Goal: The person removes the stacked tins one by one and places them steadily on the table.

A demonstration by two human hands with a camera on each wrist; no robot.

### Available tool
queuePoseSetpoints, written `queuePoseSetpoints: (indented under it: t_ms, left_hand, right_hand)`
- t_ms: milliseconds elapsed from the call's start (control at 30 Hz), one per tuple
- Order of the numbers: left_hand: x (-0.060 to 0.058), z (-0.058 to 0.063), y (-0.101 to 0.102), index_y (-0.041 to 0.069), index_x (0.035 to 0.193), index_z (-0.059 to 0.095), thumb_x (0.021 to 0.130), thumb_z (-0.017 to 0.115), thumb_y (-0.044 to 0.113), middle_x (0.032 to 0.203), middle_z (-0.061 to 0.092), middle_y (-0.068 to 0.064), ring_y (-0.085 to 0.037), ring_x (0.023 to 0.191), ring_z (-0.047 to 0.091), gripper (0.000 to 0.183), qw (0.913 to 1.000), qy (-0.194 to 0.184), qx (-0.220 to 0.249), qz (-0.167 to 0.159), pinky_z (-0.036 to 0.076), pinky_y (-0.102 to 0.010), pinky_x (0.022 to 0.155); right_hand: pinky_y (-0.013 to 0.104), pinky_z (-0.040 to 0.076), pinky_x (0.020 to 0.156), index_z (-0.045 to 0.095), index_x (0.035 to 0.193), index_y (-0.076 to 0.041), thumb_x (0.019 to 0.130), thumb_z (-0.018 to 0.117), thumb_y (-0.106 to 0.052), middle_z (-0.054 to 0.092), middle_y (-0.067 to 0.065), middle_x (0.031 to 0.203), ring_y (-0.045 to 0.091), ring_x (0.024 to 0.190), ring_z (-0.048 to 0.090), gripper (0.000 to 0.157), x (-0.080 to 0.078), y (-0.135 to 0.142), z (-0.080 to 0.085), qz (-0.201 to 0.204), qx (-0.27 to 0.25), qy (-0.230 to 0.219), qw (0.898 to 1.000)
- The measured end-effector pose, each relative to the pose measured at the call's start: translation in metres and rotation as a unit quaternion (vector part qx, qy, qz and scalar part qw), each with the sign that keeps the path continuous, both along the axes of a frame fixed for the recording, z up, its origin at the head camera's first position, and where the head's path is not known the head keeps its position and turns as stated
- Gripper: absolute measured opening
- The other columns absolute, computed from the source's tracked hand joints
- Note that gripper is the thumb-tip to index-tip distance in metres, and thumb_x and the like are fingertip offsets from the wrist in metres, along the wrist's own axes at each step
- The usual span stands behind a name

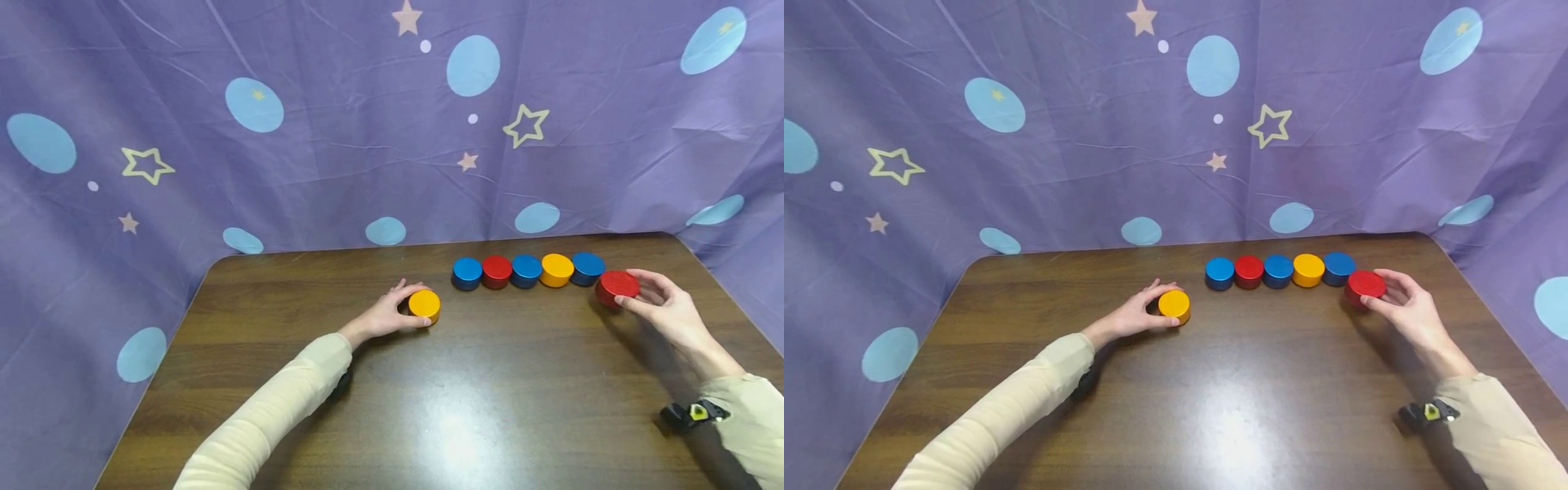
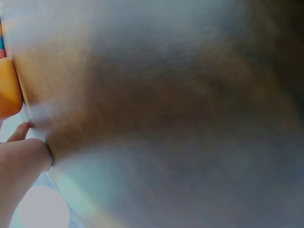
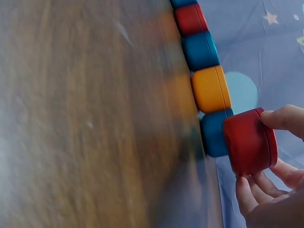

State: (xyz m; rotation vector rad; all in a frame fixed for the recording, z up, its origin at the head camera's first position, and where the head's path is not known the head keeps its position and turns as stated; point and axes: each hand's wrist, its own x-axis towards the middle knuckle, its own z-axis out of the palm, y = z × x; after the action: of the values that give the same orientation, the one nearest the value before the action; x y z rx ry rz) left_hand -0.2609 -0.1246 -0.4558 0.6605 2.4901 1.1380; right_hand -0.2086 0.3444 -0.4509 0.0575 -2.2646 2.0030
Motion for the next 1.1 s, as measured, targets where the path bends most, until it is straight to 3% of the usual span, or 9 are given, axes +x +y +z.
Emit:
queuePoseSetpoints:
  t_ms: [167,333,1100]
  left_hand:
    - [0.0,-0.001,0.0,0.016,0.14,0.051,0.084,0.076,0.027,0.151,0.036,-0.008,-0.032,0.145,0.006,0.062,1.0,-0.001,0.007,0.001,0.003,-0.052,0.114]
    - [0.0,-0.001,-0.001,0.017,0.14,0.051,0.084,0.076,0.028,0.152,0.036,-0.007,-0.032,0.145,0.007,0.062,1.0,-0.004,0.005,0.005,0.005,-0.055,0.113]
    - [-0.001,-0.003,-0.001,0.019,0.141,0.05,0.084,0.076,0.029,0.153,0.034,-0.005,-0.032,0.145,0.006,0.063,1.0,0.001,-0.004,0.0,0.006,-0.06,0.111]
  right_hand:
    - [0.005,0.042,0.071,0.057,0.118,-0.029,0.087,0.069,0.0,0.059,-0.03,0.101,-0.015,0.09,0.055,0.044,-0.002,0.008,-0.001,-0.029,0.054,-0.015,0.998]
    - [0.005,0.041,0.072,0.056,0.117,-0.029,0.087,0.069,0.0,0.058,-0.029,0.101,-0.015,0.089,0.054,0.043,-0.008,0.015,-0.005,-0.034,0.037,-0.023,0.998]
    - [0.006,0.037,0.072,0.052,0.108,-0.033,0.088,0.069,-0.004,0.056,-0.032,0.09,-0.017,0.083,0.053,0.039,-0.045,0.024,-0.017,-0.063,0.055,-0.02,0.996]
